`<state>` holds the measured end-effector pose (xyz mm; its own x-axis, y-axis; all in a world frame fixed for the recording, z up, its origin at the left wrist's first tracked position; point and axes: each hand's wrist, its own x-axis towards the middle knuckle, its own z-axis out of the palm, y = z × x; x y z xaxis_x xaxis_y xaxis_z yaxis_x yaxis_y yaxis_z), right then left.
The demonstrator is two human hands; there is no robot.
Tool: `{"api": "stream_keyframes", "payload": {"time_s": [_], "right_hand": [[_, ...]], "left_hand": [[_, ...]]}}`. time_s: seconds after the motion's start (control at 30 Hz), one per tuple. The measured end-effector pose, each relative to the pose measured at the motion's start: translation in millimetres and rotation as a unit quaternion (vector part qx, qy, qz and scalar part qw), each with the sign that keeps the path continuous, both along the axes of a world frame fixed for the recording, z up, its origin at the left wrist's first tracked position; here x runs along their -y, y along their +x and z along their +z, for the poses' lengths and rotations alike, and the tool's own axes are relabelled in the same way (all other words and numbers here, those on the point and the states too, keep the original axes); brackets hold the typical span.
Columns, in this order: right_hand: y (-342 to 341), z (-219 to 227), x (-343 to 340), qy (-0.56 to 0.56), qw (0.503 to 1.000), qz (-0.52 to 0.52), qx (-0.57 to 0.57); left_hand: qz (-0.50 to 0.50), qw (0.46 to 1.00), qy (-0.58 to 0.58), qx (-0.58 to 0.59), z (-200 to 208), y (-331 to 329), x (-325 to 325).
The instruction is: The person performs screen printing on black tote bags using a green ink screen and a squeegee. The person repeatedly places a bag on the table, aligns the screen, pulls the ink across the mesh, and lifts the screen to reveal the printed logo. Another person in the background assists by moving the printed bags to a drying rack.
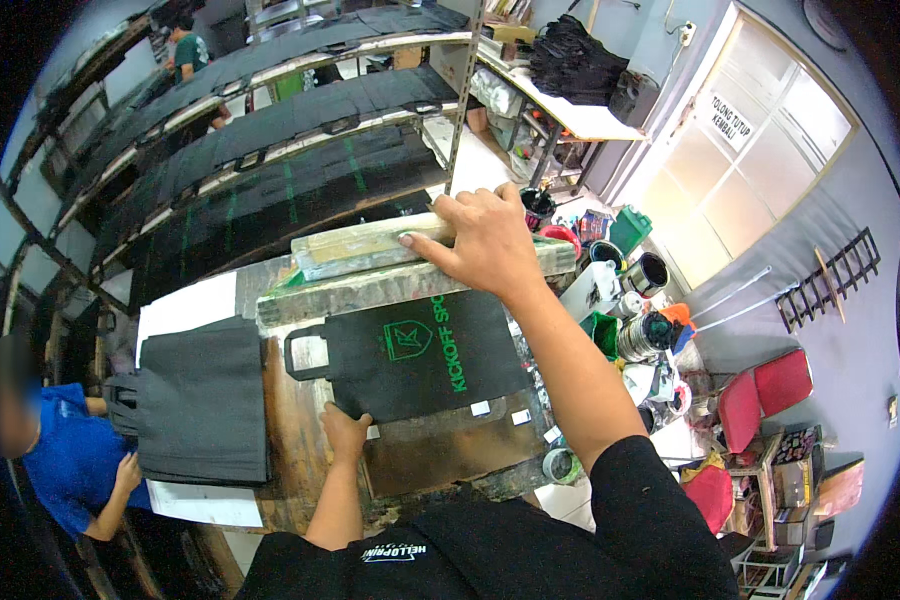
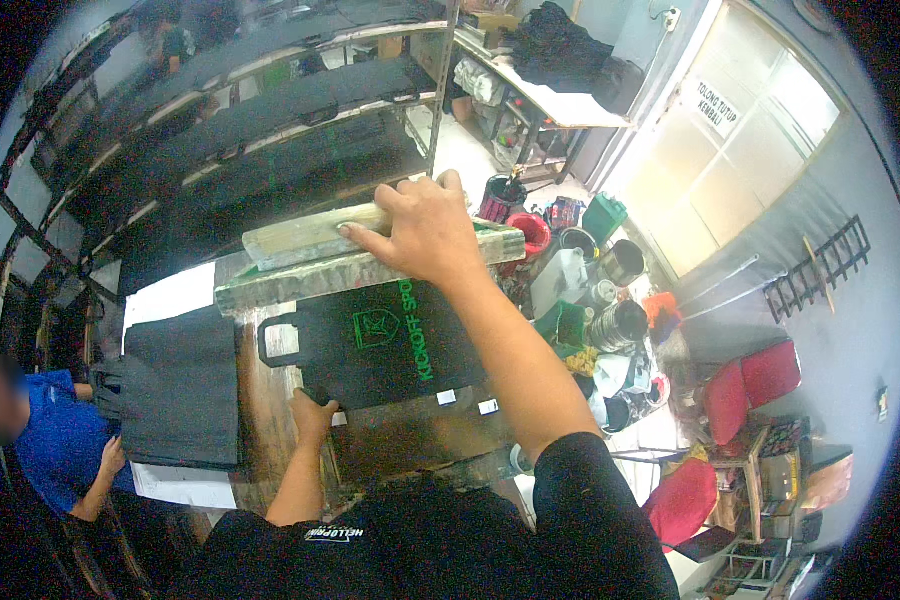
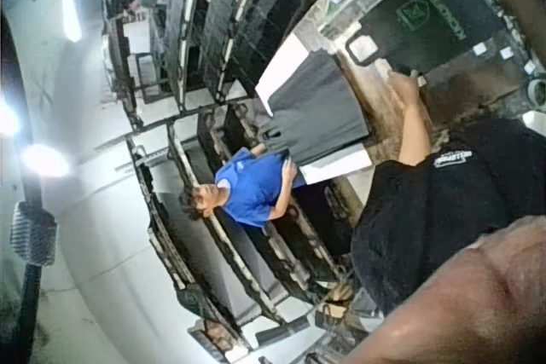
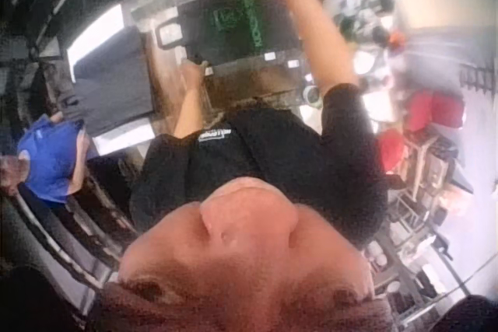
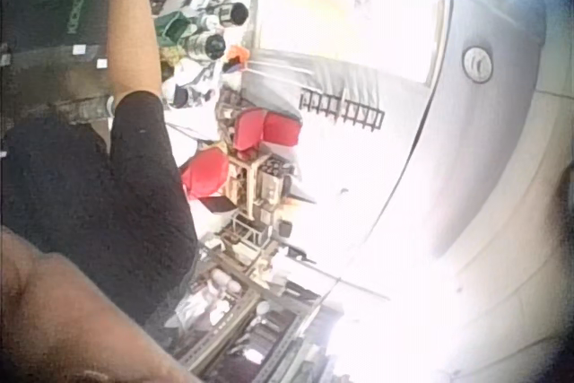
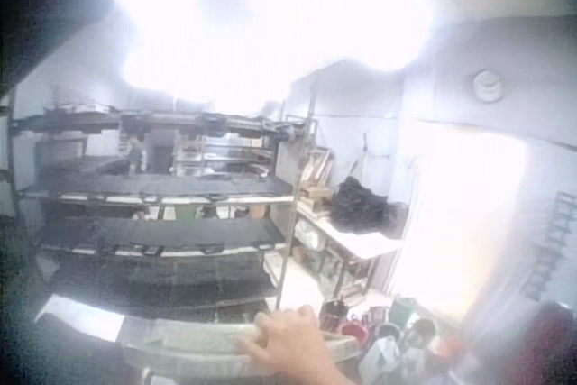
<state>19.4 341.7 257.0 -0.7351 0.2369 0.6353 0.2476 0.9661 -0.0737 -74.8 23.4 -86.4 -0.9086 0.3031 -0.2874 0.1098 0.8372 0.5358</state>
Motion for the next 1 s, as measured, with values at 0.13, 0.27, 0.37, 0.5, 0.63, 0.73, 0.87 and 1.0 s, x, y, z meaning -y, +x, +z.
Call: {"api": "stream_keyframes", "payload": {"time_s": [0.13,0.27,0.37,0.5,0.63,0.73,0.87,1.0], "right_hand": [[0.1,3.3,-3.2,-0.006,1.000,0.002,-0.012],[-1.0,-0.9,-2.6,-0.010,1.000,0.000,-0.009],[-0.2,-2.9,-2.7,-0.015,1.000,0.006,-0.020],[-6.7,5.9,-6.9,-0.018,1.000,-0.002,0.003],[-7.4,5.5,-6.3,-0.007,0.999,-0.024,0.037],[-2.4,-4.1,-5.4,0.010,1.000,-0.003,-0.006],[1.8,4.2,6.0,-0.003,1.000,-0.014,0.015],[0.6,2.5,7.9,-0.003,1.000,-0.011,0.009]], "left_hand": [[-0.025,0.999,0.011,-0.018,-2.1,-11.1,-3.3],[-0.023,0.993,0.071,-0.091,-12.6,-8.5,1.3],[-0.034,0.977,0.164,-0.133,4.1,-12.9,-7.4],[-0.095,0.955,0.224,-0.171,62.5,-52.7,-37.0],[-0.019,0.949,0.315,-0.013,145.1,-78.5,-31.2],[0.007,0.935,0.353,-0.015,170.8,-91.4,20.4],[0.089,0.919,0.385,0.006,205.8,-105.0,108.9],[0.179,0.900,0.395,0.046,202.0,-134.3,214.4]]}}
